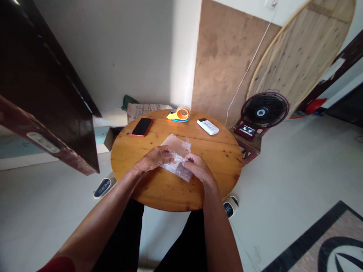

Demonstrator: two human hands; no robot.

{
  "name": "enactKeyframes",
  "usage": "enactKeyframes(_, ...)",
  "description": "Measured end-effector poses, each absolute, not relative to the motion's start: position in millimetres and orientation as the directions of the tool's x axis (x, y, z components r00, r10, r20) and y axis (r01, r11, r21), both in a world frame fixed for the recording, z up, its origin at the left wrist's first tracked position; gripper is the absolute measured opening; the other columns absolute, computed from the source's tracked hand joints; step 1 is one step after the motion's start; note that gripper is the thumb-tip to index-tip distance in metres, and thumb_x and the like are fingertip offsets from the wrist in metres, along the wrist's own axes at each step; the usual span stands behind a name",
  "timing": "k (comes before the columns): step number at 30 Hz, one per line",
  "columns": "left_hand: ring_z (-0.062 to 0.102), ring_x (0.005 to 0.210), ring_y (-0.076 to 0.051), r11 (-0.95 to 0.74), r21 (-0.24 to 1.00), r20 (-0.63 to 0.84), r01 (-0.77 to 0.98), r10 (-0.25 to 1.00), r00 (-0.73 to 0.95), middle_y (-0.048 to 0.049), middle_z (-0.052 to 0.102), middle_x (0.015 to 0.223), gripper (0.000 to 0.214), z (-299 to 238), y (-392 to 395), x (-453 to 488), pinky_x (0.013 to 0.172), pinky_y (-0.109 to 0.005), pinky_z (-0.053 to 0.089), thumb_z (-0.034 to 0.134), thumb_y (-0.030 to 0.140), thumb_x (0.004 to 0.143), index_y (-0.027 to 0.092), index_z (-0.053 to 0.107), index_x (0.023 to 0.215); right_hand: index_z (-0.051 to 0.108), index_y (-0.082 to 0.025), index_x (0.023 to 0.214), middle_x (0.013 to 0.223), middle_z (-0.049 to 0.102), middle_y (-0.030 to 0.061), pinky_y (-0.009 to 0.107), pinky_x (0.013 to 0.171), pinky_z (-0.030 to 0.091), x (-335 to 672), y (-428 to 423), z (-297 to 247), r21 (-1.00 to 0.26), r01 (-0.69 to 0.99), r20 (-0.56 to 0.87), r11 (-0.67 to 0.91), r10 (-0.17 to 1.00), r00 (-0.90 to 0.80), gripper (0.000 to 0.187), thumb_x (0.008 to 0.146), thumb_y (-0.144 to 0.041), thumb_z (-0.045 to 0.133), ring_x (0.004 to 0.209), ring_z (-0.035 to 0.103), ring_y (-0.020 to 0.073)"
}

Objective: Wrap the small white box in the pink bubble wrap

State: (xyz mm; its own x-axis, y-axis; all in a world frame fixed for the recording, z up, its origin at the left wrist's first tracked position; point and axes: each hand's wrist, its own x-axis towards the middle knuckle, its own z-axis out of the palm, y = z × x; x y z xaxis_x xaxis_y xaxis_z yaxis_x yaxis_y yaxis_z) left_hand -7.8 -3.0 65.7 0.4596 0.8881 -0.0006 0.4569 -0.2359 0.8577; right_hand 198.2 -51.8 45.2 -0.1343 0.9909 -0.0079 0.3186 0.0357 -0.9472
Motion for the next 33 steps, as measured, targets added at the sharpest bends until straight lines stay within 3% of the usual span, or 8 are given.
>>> enactKeyframes(6,0.043,0.06,-0.01,-0.236,0.853,-0.026,0.466,0.871,0.49,0.0034,0.053,0.067,0.027,67,-1,-8,0.054,-0.021,0.032,0.069,0.036,0.064,0.015,0.06,0.078,0.055,-0.021,0.08,0.071,0.058,-0.0023,0.026,0.058,0.04,192,-49,42,-0.964,0.253,0.063,0.088,0.992,-0.107,0.015,0.074,-0.033,0.061,0.062,0.052,0.0132)
enactKeyframes(10,0.043,0.059,-0.01,-0.207,0.868,-0.056,0.452,0.863,0.502,0.0031,0.053,0.065,0.025,70,-1,-7,0.054,-0.022,0.031,0.068,0.034,0.063,0.015,0.06,0.078,0.061,-0.022,0.089,0.1,0.062,0.0032,0.03,0.075,0.045,190,-51,49,-0.929,0.303,0.203,0.212,0.977,-0.06,0.02,0.074,-0.035,0.065,0.09,0.058,0.0195)
enactKeyframes(13,0.043,0.059,-0.01,-0.181,0.866,-0.084,0.465,0.866,0.494,0.0029,0.053,0.063,0.022,75,-3,-6,0.054,-0.022,0.031,0.066,0.033,0.064,0.015,0.06,0.075,0.067,-0.022,0.087,0.119,0.057,0.0062,0.034,0.089,0.043,189,-51,50,-0.879,0.332,0.308,0.343,0.939,-0.155,0.019,0.075,-0.037,0.067,0.11,0.054,0.0234)
enactKeyframes(17,0.045,0.061,-0.01,-0.212,0.859,-0.062,0.466,0.861,0.505,0.0016,0.056,0.068,0.018,77,-2,-5,0.055,-0.022,0.033,0.063,0.028,0.066,0.014,0.061,0.077,0.071,-0.022,0.089,0.112,0.06,0.0075,0.037,0.1,0.038,187,-47,42,-0.84,0.352,0.337,0.414,0.905,-0.26,0.02,0.077,-0.037,0.068,0.115,0.052,0.0235)
enactKeyframes(24,0.044,0.058,-0.01,-0.264,0.835,-0.051,0.482,0.836,0.546,0.0027,0.052,0.063,0.02,70,13,-31,0.052,-0.021,0.032,0.061,0.034,0.069,0.015,0.06,0.074,0.073,-0.025,0.091,0.102,0.063,0.0055,0.039,0.099,0.04,185,-49,44,-0.859,0.347,0.29,0.376,0.916,-0.277,0.022,0.079,-0.042,0.065,0.108,0.054,0.0234)
enactKeyframes(30,0.05,0.062,-0.013,-0.224,0.752,-0.031,0.62,0.927,0.373,-0.0009,0.057,0.067,0.02,63,25,-59,0.055,-0.023,0.036,0.054,0.033,0.071,0.014,0.06,0.077,0.072,-0.024,0.089,0.102,0.062,0.0052,0.036,0.092,0.044,183,-52,49,-0.873,0.324,0.284,0.364,0.921,-0.268,0.02,0.078,-0.04,0.066,0.101,0.057,0.0223)
enactKeyframes(33,0.057,0.073,-0.018,-0.208,0.699,-0.023,0.684,0.95,0.312,-0.0048,0.064,0.08,0.029,55,24,-63,0.061,-0.025,0.04,0.057,0.043,0.072,0.016,0.061,0.081,0.071,-0.023,0.089,0.102,0.062,0.005,0.035,0.089,0.045,183,-51,46,-0.881,0.321,0.277,0.347,0.929,-0.244,0.02,0.077,-0.04,0.067,0.101,0.057,0.0219)
